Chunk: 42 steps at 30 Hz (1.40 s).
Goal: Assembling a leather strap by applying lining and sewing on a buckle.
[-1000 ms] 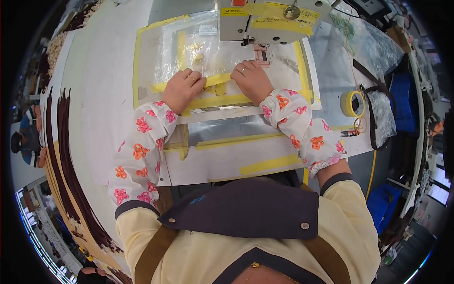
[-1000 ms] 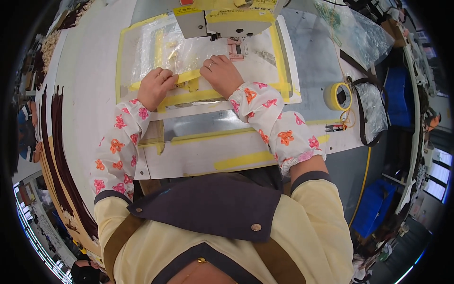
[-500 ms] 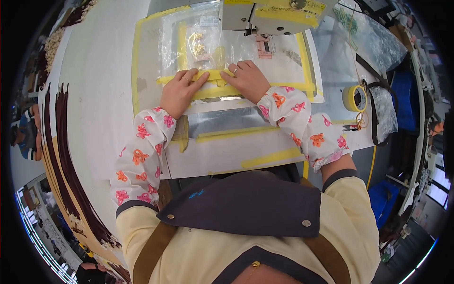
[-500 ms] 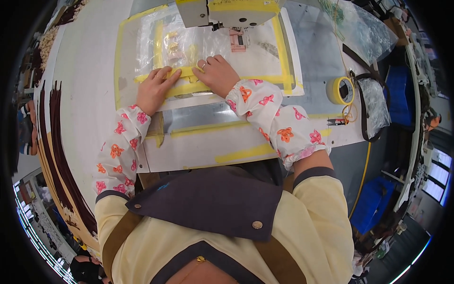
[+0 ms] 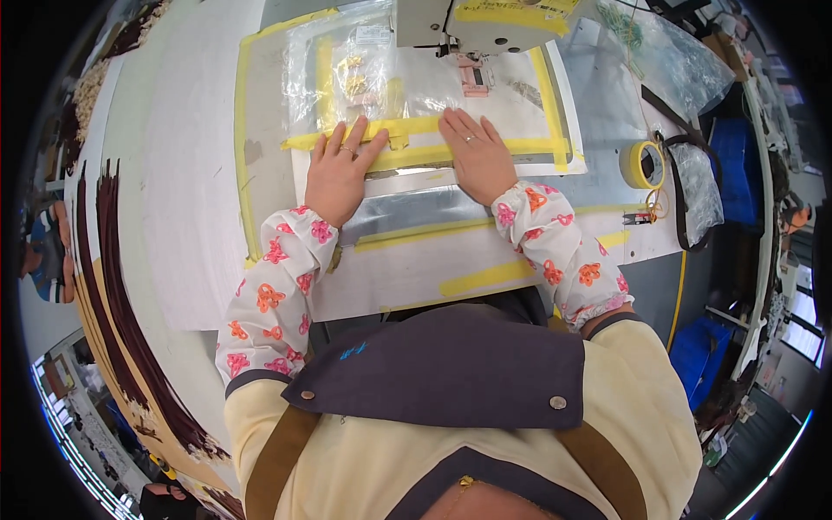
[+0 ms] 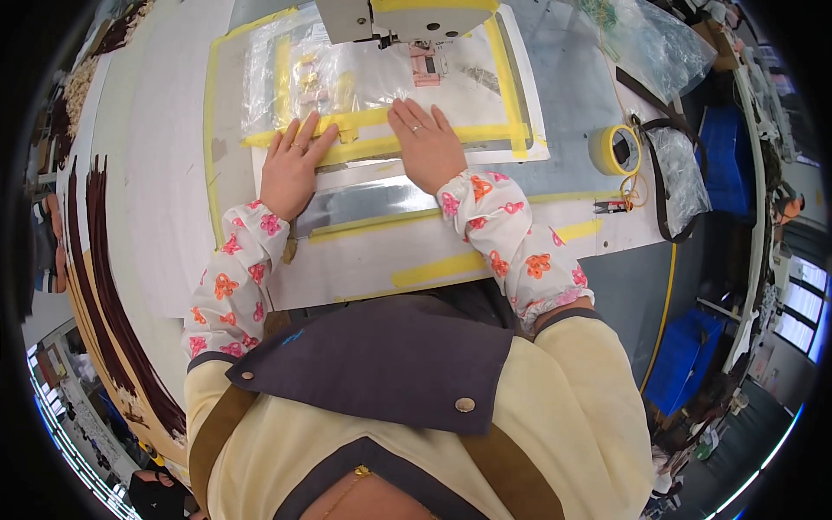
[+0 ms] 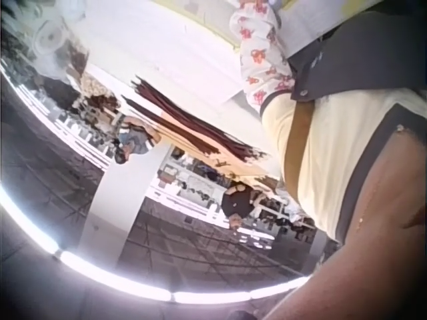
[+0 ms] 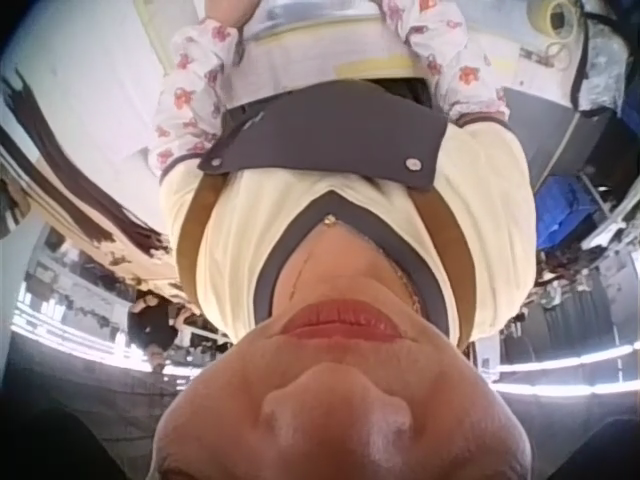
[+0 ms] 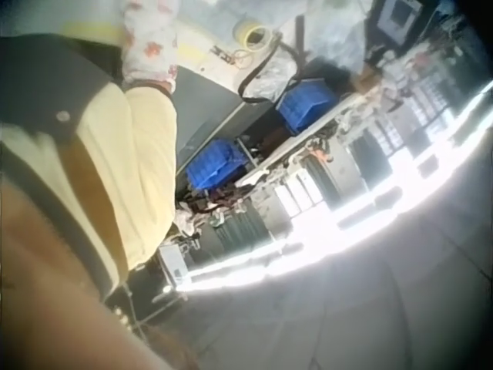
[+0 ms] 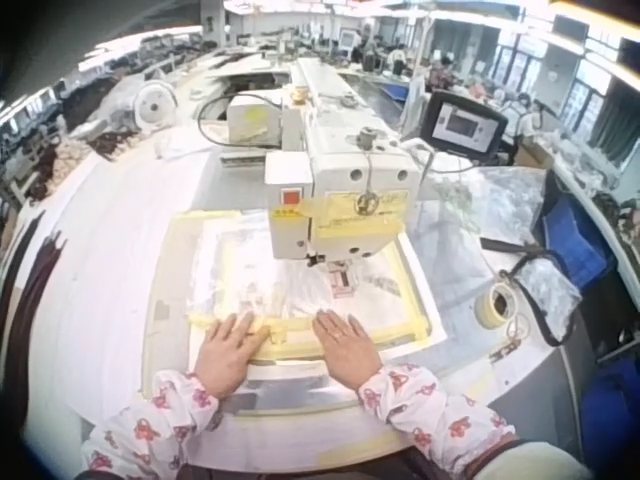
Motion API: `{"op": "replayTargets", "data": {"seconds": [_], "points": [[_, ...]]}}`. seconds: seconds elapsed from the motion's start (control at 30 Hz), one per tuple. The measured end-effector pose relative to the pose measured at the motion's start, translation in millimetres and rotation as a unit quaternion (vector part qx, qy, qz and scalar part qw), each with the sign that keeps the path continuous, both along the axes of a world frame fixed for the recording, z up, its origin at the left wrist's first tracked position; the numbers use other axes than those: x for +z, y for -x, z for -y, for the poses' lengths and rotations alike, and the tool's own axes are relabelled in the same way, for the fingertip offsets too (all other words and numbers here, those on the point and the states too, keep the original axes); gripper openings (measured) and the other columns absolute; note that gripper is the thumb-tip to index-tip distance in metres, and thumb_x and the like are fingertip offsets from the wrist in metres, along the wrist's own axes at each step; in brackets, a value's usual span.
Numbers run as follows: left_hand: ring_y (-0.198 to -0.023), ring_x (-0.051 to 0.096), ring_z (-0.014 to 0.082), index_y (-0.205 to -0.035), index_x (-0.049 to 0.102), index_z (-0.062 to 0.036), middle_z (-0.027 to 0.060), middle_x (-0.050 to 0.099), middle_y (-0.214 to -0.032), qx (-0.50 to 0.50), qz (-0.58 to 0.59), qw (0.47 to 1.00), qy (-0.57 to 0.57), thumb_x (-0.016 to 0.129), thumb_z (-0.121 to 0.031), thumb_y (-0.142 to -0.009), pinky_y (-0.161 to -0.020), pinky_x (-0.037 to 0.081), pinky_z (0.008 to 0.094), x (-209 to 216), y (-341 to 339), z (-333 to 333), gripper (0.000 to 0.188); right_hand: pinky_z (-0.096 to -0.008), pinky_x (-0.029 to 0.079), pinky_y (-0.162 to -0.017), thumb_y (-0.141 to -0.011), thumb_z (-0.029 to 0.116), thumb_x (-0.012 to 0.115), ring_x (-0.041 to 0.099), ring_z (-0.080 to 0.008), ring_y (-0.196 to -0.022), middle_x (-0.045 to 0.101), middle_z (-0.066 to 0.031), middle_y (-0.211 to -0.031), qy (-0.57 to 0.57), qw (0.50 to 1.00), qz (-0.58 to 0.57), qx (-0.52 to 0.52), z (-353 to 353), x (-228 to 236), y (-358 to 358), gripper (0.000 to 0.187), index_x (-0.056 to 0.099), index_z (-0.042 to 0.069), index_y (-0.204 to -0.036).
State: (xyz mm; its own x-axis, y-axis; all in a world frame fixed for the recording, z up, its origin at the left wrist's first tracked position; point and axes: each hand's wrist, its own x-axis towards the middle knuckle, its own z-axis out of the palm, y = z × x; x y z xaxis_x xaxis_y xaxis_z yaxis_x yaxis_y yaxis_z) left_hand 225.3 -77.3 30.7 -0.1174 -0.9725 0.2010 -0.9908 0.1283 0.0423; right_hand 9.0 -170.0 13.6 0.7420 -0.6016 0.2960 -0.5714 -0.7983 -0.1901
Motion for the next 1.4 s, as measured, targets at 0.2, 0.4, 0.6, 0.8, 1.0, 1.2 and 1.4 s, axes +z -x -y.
{"op": "replayTargets", "data": {"seconds": [0.2,0.4,0.6,0.8,1.0,1.2,1.4], "points": [[-0.118,0.037,0.0341,-0.127,0.039,-0.0112,0.0123,0.038,-0.130,0.033,-0.102,0.993,0.058,0.052,-0.028,-0.081,-0.098,0.027,0.0462,-7.6,8.8,-3.1,0.050,-0.0476,0.027,-0.097,-0.078,0.021,0.052,0.037,-0.0254,-0.119,0.044,-0.0109,-0.125,0.003,0.999,-0.012,-0.038,-5.4,14.3,-2.1,0.043,0.047,0.004,-0.117],[-0.121,0.034,0.0332,-0.127,0.037,-0.0066,0.0132,0.034,-0.133,0.053,-0.052,0.996,0.044,0.051,-0.030,-0.082,-0.098,0.025,0.0470,-12.8,9.0,-4.7,0.053,-0.0445,0.019,-0.103,-0.081,0.039,0.049,0.026,-0.0270,-0.126,0.031,-0.0125,-0.135,-0.058,0.997,0.036,0.023,-21.5,2.7,-63.7,0.059,0.037,0.002,-0.126],[-0.124,0.031,0.0279,-0.129,0.034,-0.0055,0.0122,0.031,-0.135,0.142,-0.035,0.989,0.025,0.047,-0.034,-0.084,-0.099,0.023,0.0477,-10.4,-27.0,-34.1,0.055,-0.0413,0.016,-0.105,-0.083,0.045,0.043,0.022,-0.0244,-0.128,0.025,-0.0111,-0.139,-0.070,0.997,-0.028,0.028,-15.5,-0.3,-44.2,0.066,0.028,0.004,-0.132],[-0.124,0.030,0.0271,-0.129,0.035,-0.0048,0.0140,0.033,-0.134,0.171,-0.018,0.985,0.027,0.048,-0.037,-0.083,-0.099,0.022,0.0468,-11.6,-20.9,-37.1,0.058,-0.0451,0.017,-0.103,-0.083,0.043,0.045,0.023,-0.0237,-0.128,0.026,-0.0097,-0.139,-0.047,0.997,-0.038,-0.057,-14.9,-0.2,-11.0,0.064,0.028,0.004,-0.131],[-0.123,0.030,0.0317,-0.125,0.039,-0.0023,0.0197,0.033,-0.132,0.174,-0.103,0.979,0.021,0.052,-0.033,-0.081,-0.099,0.023,0.0450,-6.5,-36.5,-39.2,0.055,-0.0450,0.020,-0.102,-0.081,0.036,0.050,0.028,-0.0261,-0.125,0.033,-0.0111,-0.134,-0.060,0.997,0.021,-0.047,-10.0,-5.9,3.6,0.057,0.036,0.004,-0.126],[-0.123,0.030,0.0330,-0.126,0.038,-0.0034,0.0195,0.033,-0.133,0.189,-0.098,0.974,0.073,0.052,-0.030,-0.083,-0.100,0.021,0.0464,-24.0,-24.6,-60.6,0.053,-0.0395,0.034,-0.092,-0.071,0.015,0.062,0.042,-0.0340,-0.108,0.044,-0.0174,-0.119,0.001,0.964,0.219,-0.151,5.4,36.0,90.5,0.045,0.049,0.005,-0.113],[-0.123,0.031,0.0320,-0.126,0.040,-0.0063,0.0163,0.034,-0.133,0.219,-0.074,0.970,0.073,0.051,-0.029,-0.083,-0.100,0.021,0.0461,-20.3,-20.2,-70.3,0.050,-0.0407,0.037,-0.087,-0.072,0.022,0.060,0.046,-0.0311,-0.101,0.054,-0.0115,-0.105,0.129,0.899,-0.051,-0.416,48.3,19.9,248.7,0.031,0.057,0.007,-0.099]]}}
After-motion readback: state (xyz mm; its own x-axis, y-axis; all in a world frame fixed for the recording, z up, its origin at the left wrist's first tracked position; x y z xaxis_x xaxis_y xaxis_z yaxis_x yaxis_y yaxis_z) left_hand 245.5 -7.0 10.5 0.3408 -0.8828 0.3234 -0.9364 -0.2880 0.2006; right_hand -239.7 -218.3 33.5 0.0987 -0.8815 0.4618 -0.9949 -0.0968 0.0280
